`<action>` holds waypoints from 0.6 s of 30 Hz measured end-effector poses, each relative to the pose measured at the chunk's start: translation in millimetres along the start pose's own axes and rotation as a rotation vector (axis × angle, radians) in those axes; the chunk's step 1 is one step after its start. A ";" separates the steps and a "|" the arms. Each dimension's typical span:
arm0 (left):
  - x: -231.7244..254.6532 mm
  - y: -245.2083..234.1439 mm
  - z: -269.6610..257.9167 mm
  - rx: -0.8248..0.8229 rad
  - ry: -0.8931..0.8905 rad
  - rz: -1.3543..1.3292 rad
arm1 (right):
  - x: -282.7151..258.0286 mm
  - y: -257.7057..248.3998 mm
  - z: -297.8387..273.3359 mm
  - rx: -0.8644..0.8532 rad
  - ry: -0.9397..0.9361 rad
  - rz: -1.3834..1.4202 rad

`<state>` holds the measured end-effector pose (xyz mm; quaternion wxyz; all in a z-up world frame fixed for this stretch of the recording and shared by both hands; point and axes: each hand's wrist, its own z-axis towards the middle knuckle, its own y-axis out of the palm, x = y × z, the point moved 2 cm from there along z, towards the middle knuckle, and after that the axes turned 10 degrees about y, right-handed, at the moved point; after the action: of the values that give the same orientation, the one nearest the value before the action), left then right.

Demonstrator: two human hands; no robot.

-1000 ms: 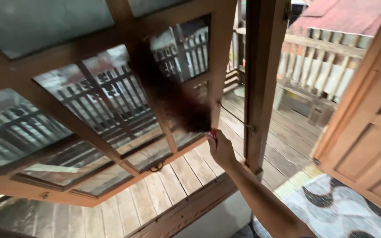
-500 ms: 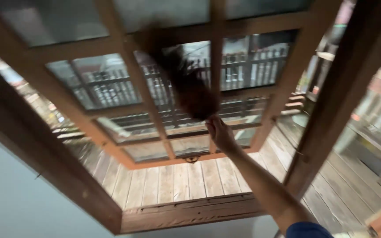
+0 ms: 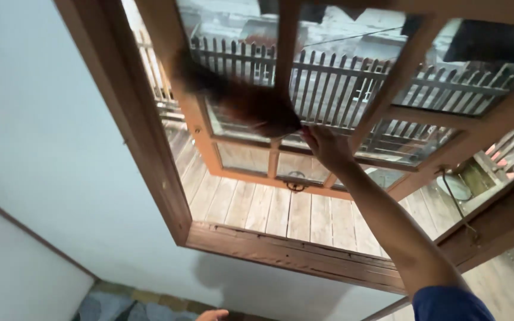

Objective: Dusting a wooden window frame and glass panes using a feather duster

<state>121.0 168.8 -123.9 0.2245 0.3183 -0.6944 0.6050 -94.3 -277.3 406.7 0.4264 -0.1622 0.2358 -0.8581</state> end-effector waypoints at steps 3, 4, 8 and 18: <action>72.1 -24.6 -21.6 0.189 0.093 -0.087 | 10.5 27.4 -33.9 -0.180 0.025 0.055; 104.5 -44.1 -38.9 0.404 0.220 -0.129 | 15.6 35.9 -46.0 -0.228 -0.026 -0.061; 167.1 -87.9 -58.3 0.232 0.030 -0.192 | -1.7 27.4 -83.8 -0.337 0.088 -0.003; 196.1 -115.2 -63.8 0.221 0.048 -0.219 | -9.7 22.6 -151.5 -0.815 0.497 -0.026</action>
<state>62.0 190.5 103.8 0.2691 0.4004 -0.5792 0.6571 -146.5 -241.0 267.0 0.2478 -0.1089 0.6459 -0.7138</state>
